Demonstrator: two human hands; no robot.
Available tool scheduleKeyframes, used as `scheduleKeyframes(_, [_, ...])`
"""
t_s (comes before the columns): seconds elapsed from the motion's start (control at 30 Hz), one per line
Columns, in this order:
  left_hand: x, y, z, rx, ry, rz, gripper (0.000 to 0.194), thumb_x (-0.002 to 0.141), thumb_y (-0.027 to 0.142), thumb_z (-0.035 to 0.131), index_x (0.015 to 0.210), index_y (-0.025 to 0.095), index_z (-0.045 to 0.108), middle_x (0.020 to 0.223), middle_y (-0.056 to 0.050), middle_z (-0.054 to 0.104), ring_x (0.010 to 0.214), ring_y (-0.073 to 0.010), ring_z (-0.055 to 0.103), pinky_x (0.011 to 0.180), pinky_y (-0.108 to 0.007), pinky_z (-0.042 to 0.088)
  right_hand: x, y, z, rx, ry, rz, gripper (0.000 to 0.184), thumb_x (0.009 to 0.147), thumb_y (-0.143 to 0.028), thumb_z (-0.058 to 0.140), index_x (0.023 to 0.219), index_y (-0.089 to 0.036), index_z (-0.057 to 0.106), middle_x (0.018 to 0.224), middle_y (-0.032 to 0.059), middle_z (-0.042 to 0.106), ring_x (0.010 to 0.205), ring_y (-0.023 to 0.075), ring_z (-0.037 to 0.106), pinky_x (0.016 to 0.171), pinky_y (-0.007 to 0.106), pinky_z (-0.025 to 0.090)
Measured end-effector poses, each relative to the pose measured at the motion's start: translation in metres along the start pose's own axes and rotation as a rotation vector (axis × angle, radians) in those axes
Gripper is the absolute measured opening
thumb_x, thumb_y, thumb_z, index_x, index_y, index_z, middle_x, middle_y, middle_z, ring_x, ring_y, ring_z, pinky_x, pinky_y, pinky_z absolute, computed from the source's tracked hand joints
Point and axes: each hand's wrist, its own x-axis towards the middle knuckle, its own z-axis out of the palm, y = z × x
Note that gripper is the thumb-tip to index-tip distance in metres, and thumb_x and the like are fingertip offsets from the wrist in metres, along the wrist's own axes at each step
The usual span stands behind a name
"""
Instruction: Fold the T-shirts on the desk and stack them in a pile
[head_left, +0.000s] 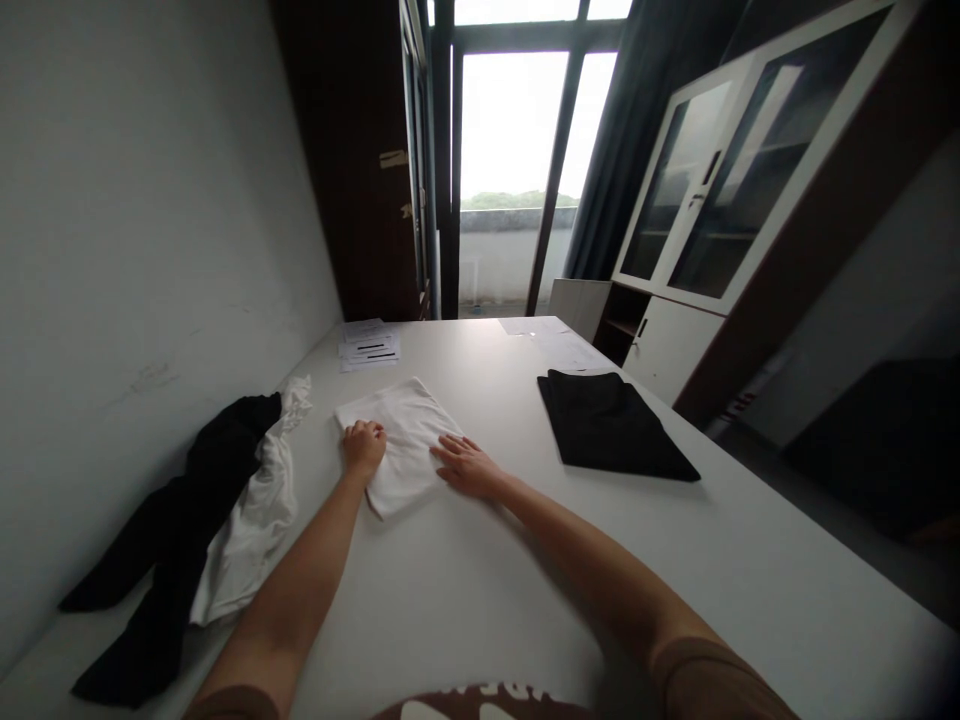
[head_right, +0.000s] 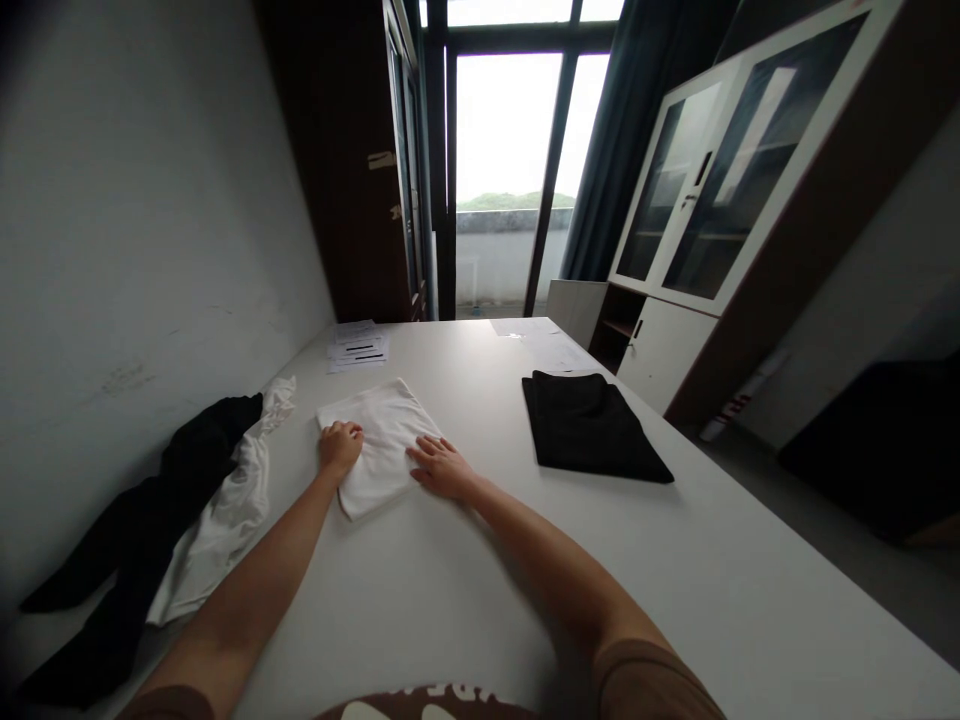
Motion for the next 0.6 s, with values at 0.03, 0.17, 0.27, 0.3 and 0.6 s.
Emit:
scheduleKeyframes(0.03, [-0.002,0.004,0.0,0.021,-0.002,0.013,0.025,0.092,0.029,0.055,0.107,0.021,0.075,0.115,-0.013,0.067,0.114,-0.0313,0.058,0.108,-0.047,0.038,0.001,0.002,0.0,-0.007,-0.029,0.025,0.063,0.102,-0.056,0.046,0.16,-0.033,0.037,0.167,0.0063,0.029,0.155,0.0268,0.023,0.125,0.049,0.018])
scheduleKeyframes(0.17, [-0.017,0.028,0.001,0.067,-0.071,0.174,0.031,0.095,0.032,0.053,0.119,0.02,0.07,0.125,-0.013,0.065,0.118,-0.0298,0.057,0.113,-0.048,0.034,0.001,0.015,-0.005,-0.038,-0.094,0.161,0.065,0.105,-0.06,0.032,0.163,-0.03,0.029,0.17,0.0066,0.019,0.157,0.028,0.015,0.126,0.05,0.014])
scheduleKeyframes(0.27, [-0.033,0.052,0.005,0.031,-0.148,0.347,0.041,0.099,0.035,0.048,0.136,0.02,0.06,0.143,-0.014,0.058,0.131,-0.0276,0.051,0.115,-0.043,0.034,0.0,0.024,-0.009,-0.097,-0.083,0.324,0.065,0.106,-0.059,0.026,0.163,-0.028,0.03,0.17,0.0091,0.018,0.157,0.0308,0.014,0.124,0.054,0.012])
scheduleKeyframes(0.3, [-0.039,0.06,0.007,0.022,-0.177,0.4,0.045,0.1,0.038,0.047,0.141,0.021,0.056,0.149,-0.013,0.053,0.137,-0.0279,0.047,0.117,-0.044,0.032,-0.001,0.026,-0.01,-0.12,-0.067,0.374,0.066,0.105,-0.059,0.026,0.163,-0.027,0.031,0.17,0.0101,0.018,0.157,0.0318,0.014,0.124,0.055,0.012])
scheduleKeyframes(0.6, [-0.07,0.093,0.0,-0.06,-0.405,0.744,0.07,0.095,0.063,0.052,0.156,0.03,0.041,0.166,-0.011,0.031,0.154,-0.0334,0.024,0.125,-0.059,0.013,-0.003,0.054,-0.017,-0.077,0.154,0.401,0.041,0.103,-0.044,0.044,0.131,-0.024,0.065,0.147,0.0114,0.056,0.138,0.027,0.047,0.116,0.044,0.031])
